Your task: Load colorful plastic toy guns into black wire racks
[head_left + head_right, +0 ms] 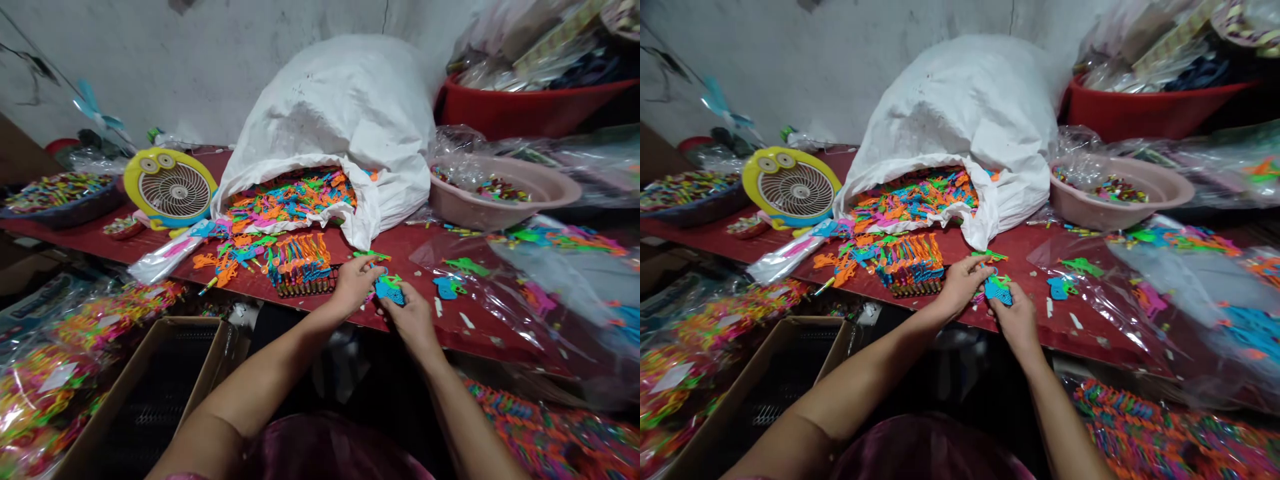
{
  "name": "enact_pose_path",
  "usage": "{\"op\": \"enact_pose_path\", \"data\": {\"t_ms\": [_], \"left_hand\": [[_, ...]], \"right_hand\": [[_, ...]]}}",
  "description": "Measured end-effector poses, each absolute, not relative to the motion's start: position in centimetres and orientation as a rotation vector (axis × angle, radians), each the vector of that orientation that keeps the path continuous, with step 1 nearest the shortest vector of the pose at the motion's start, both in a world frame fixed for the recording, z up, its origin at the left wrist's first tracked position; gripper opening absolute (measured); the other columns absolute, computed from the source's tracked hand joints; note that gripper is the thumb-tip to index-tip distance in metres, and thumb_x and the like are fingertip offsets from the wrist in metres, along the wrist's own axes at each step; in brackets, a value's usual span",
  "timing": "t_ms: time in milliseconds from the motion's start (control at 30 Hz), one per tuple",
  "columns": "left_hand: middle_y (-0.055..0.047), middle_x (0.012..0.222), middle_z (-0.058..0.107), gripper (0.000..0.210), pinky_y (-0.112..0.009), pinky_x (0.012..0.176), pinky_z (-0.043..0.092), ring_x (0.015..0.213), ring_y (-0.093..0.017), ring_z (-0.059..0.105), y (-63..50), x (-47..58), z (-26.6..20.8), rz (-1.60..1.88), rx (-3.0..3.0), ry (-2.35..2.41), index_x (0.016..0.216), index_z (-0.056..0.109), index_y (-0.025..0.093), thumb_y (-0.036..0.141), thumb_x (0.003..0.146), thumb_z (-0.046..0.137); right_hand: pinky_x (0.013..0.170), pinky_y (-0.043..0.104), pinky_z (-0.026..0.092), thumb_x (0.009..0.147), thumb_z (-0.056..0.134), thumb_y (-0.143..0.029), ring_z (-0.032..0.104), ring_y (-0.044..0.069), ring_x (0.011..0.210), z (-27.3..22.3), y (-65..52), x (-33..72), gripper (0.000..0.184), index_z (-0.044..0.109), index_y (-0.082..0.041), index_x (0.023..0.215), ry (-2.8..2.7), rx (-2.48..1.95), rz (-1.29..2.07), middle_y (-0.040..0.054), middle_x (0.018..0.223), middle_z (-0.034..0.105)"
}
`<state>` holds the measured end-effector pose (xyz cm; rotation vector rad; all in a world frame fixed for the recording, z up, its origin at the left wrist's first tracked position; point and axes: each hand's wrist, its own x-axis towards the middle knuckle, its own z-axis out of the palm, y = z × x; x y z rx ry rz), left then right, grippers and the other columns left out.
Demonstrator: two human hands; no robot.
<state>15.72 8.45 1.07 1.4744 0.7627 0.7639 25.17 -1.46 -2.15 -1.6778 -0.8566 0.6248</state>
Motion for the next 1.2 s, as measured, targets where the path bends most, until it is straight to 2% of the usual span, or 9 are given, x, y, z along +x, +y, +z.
{"op": "enact_pose_path", "data": {"t_ms": [100,200,333,433,633,733,867,1033,1200], "left_hand": [[-0.009,0.102,0.071,0.05,-0.028,0.075,0.055,0.083,-0.015,0.068,8.0,15.4,0.0,0.832,1.484,0.763,0.14,0.047,0.012,0.035,0.096,0.047],[-0.013,0.12,0.067,0.047,-0.037,0.097,0.051,0.105,-0.019,0.065,7.4,14.4,-1.3,0.875,1.655,0.814,0.138,0.049,0.014,0.037,0.098,0.04],[-0.014,0.13,0.061,0.049,-0.038,0.105,0.045,0.119,-0.021,0.058,6.6,13.4,-3.0,0.895,1.996,0.74,0.136,0.05,0.013,0.032,0.091,0.052],[-0.014,0.137,0.056,0.057,-0.039,0.11,0.04,0.126,-0.023,0.051,6.2,13.5,-3.6,0.82,2.264,0.685,0.136,0.05,0.011,0.023,0.081,0.061],[-0.01,0.121,0.065,0.044,-0.035,0.098,0.047,0.11,-0.021,0.054,6.2,14.7,-3.8,0.648,2.545,0.757,0.13,0.057,0.013,0.014,0.087,0.049],[-0.007,0.11,0.069,0.038,-0.033,0.09,0.049,0.1,-0.02,0.056,6.3,15.2,-4.2,0.621,2.65,0.704,0.125,0.062,0.017,0.014,0.091,0.045],[-0.008,0.107,0.071,0.032,-0.034,0.088,0.049,0.096,-0.018,0.06,5.8,15.3,-4.5,0.762,2.622,0.633,0.122,0.064,0.017,0.023,0.098,0.043],[-0.006,0.101,0.071,0.03,-0.033,0.091,0.051,0.094,-0.016,0.062,5.0,14.7,-3.5,0.963,2.32,0.704,0.121,0.063,0.018,0.028,0.095,0.054],[-0.006,0.105,0.066,0.05,-0.029,0.082,0.055,0.082,-0.013,0.062,4.2,13.5,-2.8,1.096,1.908,0.845,0.133,0.053,0.018,0.025,0.085,0.065]], "right_hand": [[0.053,0.026,0.036,0.075,0.058,-0.046,0.048,0.015,0.052,-2.3,-1.6,27.0,0.028,0.057,-0.019,0.084,-0.974,-1.894,0.241,-0.0017,0.06,0.055],[0.054,0.027,0.03,0.081,0.052,-0.052,0.042,0.014,0.053,-2.3,-1.9,29.0,0.033,0.058,-0.019,0.085,-1.111,-2.047,-0.048,-0.0014,0.06,0.05],[0.054,0.027,0.026,0.086,0.046,-0.054,0.042,0.016,0.054,-2.2,-2.4,31.1,0.039,0.06,-0.018,0.089,-1.131,-2.215,-0.151,0.002,0.064,0.053],[0.057,0.029,0.03,0.086,0.047,-0.05,0.05,0.02,0.064,-2.2,-2.8,33.0,0.039,0.062,-0.016,0.099,-1.112,-2.36,-0.243,0.0085,0.077,0.061],[0.075,0.044,0.046,0.083,0.052,-0.038,0.058,0.036,0.101,-1.5,-4.3,34.6,0.062,0.046,-0.014,0.139,-1.209,-2.321,-0.337,0.0219,0.123,0.057],[0.086,0.05,0.047,0.086,0.047,-0.032,0.054,0.037,0.112,-1.3,-4.6,33.0,0.055,0.049,-0.015,0.138,-1.325,-2.207,-0.422,0.0203,0.129,0.055],[0.1,0.047,0.043,0.09,0.043,-0.025,0.055,0.028,0.116,-2.4,-4.5,30.7,0.043,0.056,-0.02,0.13,-1.69,-1.783,-0.176,0.012,0.123,0.063],[0.086,0.04,0.049,0.09,0.052,-0.04,0.064,0.024,0.095,-2.7,-4.5,29.6,0.031,0.064,-0.024,0.113,-1.538,-1.717,0.06,0.007,0.104,0.07],[0.067,0.03,0.049,0.087,0.056,-0.05,0.064,0.02,0.075,-2.3,-4.9,29.4,0.029,0.068,-0.025,0.095,-1.405,-1.728,0.288,0.0028,0.088,0.07]]}}
